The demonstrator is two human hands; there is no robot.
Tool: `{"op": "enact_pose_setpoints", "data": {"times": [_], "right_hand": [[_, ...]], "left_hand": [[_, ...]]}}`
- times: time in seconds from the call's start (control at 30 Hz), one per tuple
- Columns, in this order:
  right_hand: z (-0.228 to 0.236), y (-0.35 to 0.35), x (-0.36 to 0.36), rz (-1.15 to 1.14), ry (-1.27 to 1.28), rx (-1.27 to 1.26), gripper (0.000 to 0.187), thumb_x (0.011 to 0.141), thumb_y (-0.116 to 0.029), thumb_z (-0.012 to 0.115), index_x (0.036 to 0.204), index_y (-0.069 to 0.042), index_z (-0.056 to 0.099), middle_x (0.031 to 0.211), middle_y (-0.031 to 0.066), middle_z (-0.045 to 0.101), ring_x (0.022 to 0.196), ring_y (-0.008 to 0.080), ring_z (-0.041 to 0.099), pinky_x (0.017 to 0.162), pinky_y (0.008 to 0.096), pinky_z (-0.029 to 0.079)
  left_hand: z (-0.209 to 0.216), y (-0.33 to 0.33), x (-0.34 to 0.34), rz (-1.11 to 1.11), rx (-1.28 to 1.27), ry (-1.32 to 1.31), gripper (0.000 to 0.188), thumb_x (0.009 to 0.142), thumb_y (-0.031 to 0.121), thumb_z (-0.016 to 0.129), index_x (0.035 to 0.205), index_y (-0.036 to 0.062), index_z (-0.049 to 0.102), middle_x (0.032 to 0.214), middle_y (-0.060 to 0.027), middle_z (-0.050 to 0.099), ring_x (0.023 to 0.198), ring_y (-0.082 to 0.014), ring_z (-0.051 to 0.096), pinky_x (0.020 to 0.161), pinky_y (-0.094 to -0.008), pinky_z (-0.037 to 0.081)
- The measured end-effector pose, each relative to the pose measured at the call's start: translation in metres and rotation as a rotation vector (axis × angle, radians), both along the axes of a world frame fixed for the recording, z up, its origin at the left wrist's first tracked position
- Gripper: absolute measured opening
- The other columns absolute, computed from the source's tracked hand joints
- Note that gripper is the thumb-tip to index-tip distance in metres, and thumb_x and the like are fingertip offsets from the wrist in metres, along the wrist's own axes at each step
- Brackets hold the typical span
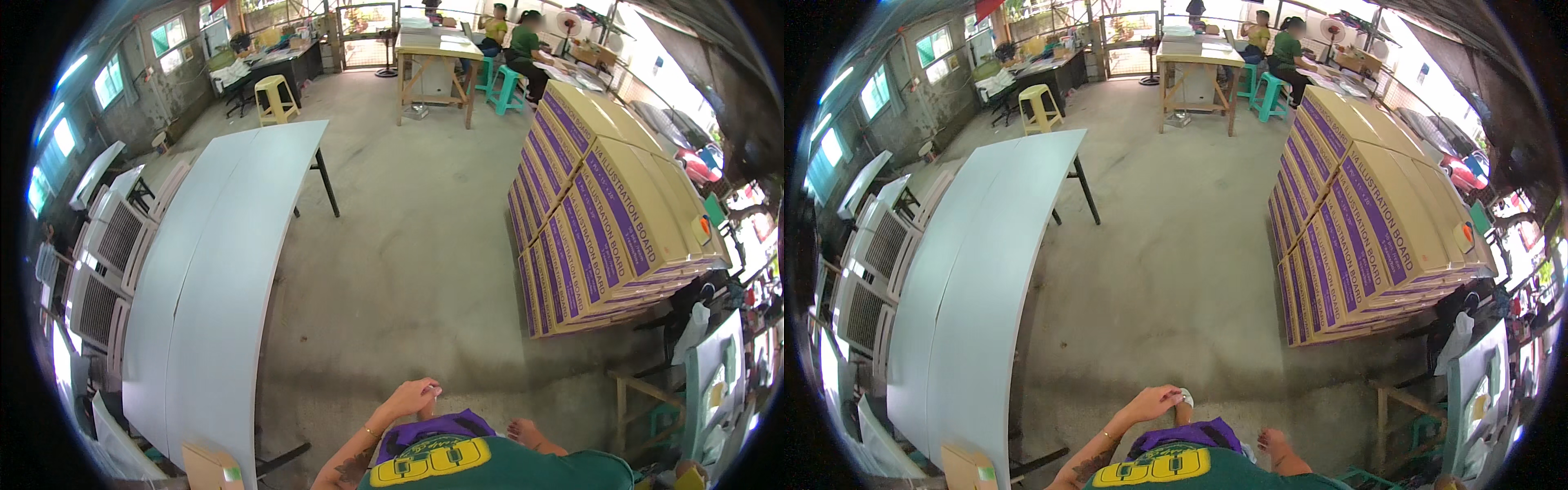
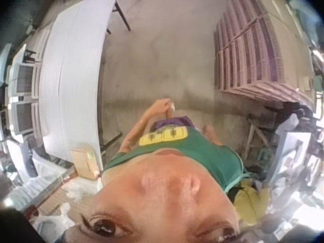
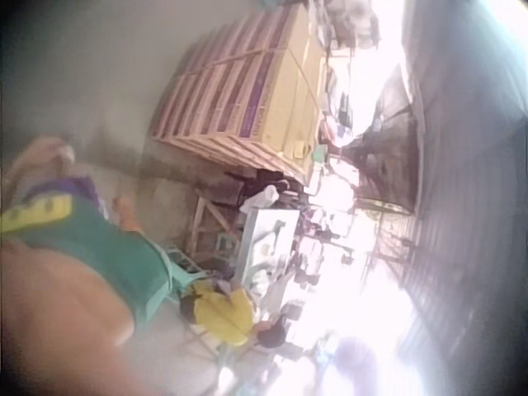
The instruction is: The person places a black board into a plastic sleeve, folds the sleeve around the board, and adds it to a stack of packaged items.
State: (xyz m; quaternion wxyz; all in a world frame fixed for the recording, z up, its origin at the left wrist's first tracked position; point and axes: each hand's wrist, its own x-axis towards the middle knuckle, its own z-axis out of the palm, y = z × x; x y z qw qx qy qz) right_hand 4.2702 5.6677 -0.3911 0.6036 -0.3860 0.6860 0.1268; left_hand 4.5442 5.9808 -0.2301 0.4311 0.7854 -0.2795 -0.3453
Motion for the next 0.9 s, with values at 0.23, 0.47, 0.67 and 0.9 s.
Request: {"op": "enact_pose_setpoints", "data": {"times": [0.23,0.47,0.67,0.9], "right_hand": [[0.016,0.058,0.153,0.064,-0.429,-0.015,0.016,0.081,-0.015,0.058,0.096,-0.008,0.06,0.078,0.0051,0.056,0.071,0.0179,0.056,0.064,0.0331,0.045],[0.02,0.123,0.234,-0.059,-0.497,-0.072,0.024,0.086,-0.018,0.056,0.107,-0.008,0.06,0.085,0.0007,0.058,0.074,0.0117,0.055,0.06,0.0292,0.044],[0.01,0.182,0.152,-0.424,-0.375,-0.143,0.023,0.085,-0.02,0.057,0.107,-0.012,0.062,0.084,-0.0009,0.057,0.077,0.0112,0.056,0.063,0.0296,0.045],[-0.008,0.29,0.029,-1.156,-0.097,-0.228,0.01,0.081,-0.021,0.062,0.085,-0.013,0.058,0.078,0.0014,0.054,0.074,0.0169,0.056,0.069,0.0381,0.045]], "left_hand": [[0.006,0.007,0.073,-0.173,0.049,-0.006,0.038,0.09,0.037,0.052,0.11,0.0059,0.061,0.101,-0.0179,0.066,0.094,-0.0348,0.063,0.081,-0.0389,0.048],[-0.018,0.048,0.139,-0.313,0.106,0.127,0.036,0.089,0.035,0.055,0.106,0.003,0.063,0.092,-0.0145,0.067,0.086,-0.0255,0.065,0.077,-0.0335,0.049],[-0.051,0.039,0.2,-0.608,0.176,0.161,0.032,0.089,0.028,0.058,0.104,-0.0004,0.063,0.083,-0.0114,0.068,0.077,-0.0184,0.065,0.071,-0.0306,0.05],[0.002,-0.052,0.176,-0.924,0.091,-0.026,0.031,0.089,0.028,0.058,0.1,-0.0006,0.064,0.081,-0.0105,0.068,0.075,-0.0175,0.065,0.071,-0.0297,0.05]]}}
